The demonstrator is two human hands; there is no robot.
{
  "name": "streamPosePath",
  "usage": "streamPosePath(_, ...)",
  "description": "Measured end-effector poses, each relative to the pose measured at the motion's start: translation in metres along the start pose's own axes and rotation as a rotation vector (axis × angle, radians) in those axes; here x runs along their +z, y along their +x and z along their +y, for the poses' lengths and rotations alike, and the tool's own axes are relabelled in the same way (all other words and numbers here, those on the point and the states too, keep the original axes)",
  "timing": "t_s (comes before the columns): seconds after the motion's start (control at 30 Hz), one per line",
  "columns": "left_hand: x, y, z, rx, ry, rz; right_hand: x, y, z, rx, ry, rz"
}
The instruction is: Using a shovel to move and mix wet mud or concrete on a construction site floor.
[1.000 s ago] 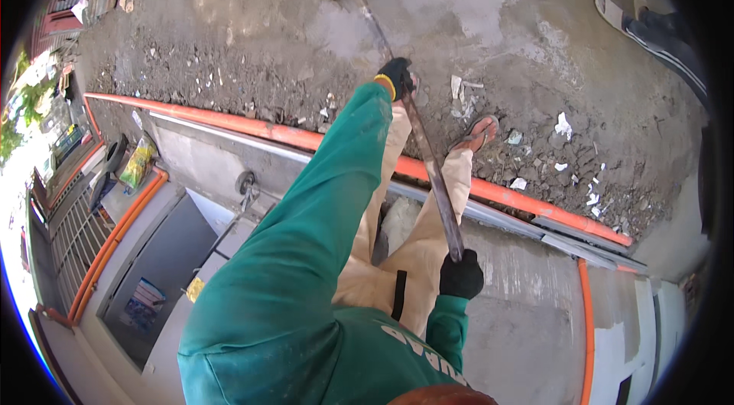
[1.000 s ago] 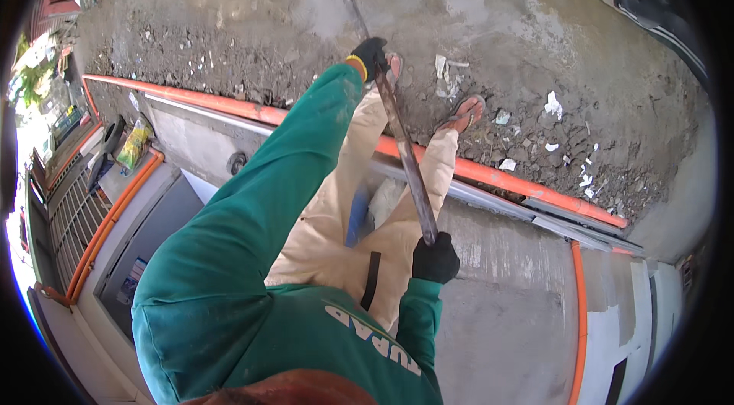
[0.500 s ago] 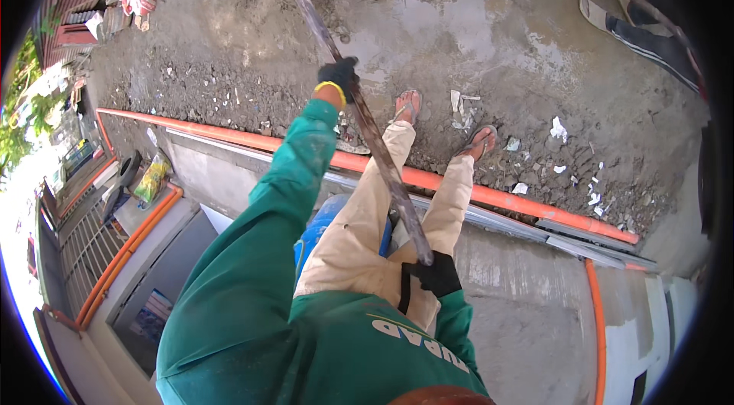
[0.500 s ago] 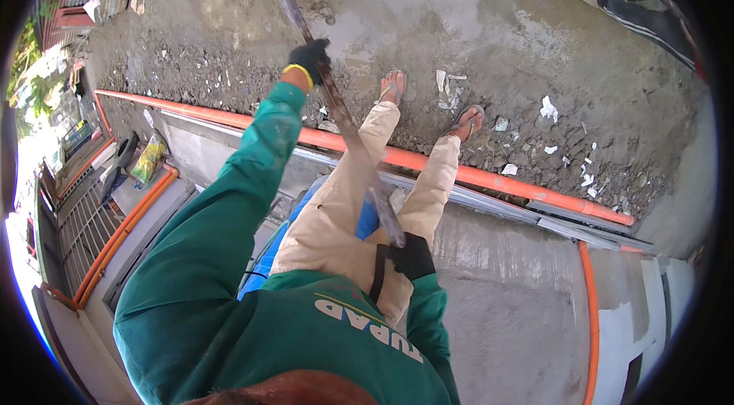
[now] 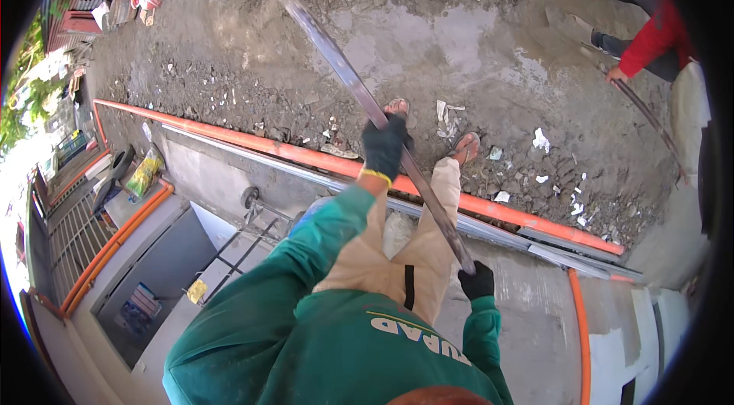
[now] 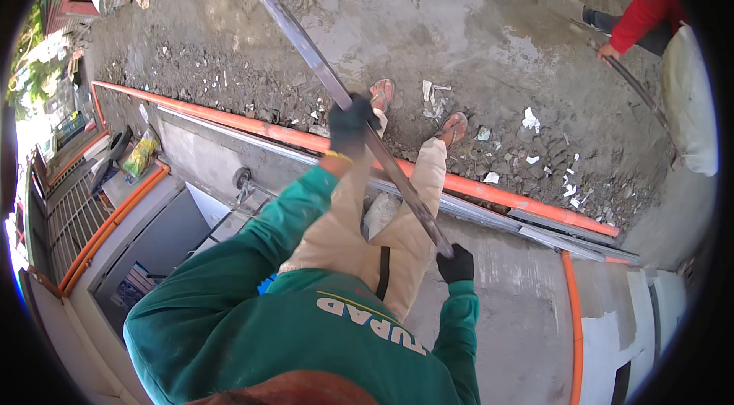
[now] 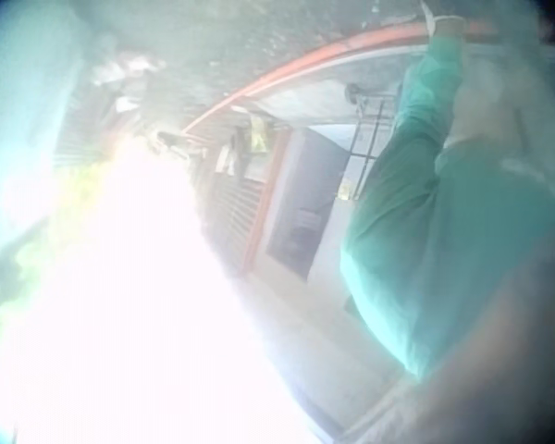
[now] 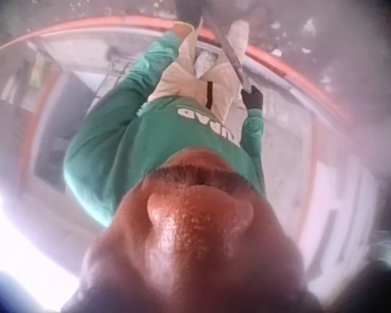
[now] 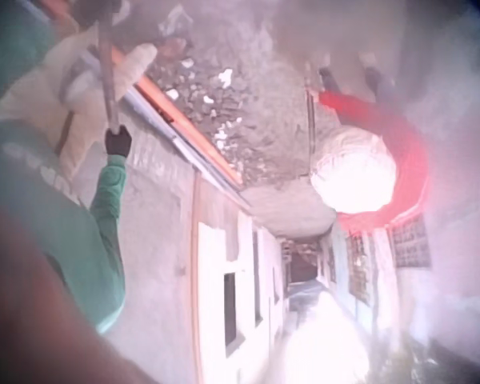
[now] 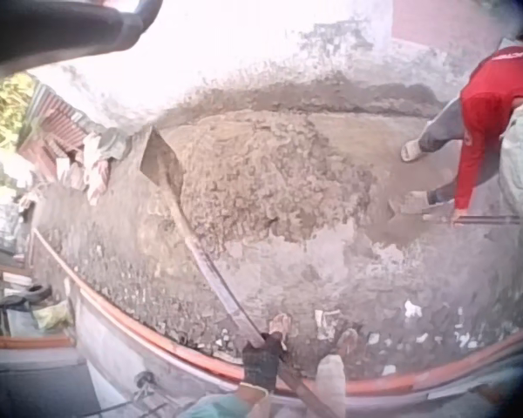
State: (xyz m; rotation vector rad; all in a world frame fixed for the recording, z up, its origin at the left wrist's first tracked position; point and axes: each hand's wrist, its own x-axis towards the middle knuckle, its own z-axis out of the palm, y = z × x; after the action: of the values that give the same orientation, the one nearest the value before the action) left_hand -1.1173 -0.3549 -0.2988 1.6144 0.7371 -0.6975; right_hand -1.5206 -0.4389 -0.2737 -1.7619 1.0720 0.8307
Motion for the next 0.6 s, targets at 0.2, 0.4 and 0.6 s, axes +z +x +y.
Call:
streamPosePath(0.2, 0.080, 0.038, -0.197, 0.195, 0.696, -0.170, -0.086, -0.058, 0.069, 0.595, -0.015, -0.266)
streamPosePath(0.4, 0.041, 0.153, -0.195, 0.675, 1.403, -0.227, -0.076, 0.024, -0.002, 0.098, -0.326, 0.047)
streamPosePath(0.6, 0.037, -0.022, -0.155, -0.093, -0.027, 0.251, -0.085, -0.016, 0.089, 0.172, -0.259, -0.059)
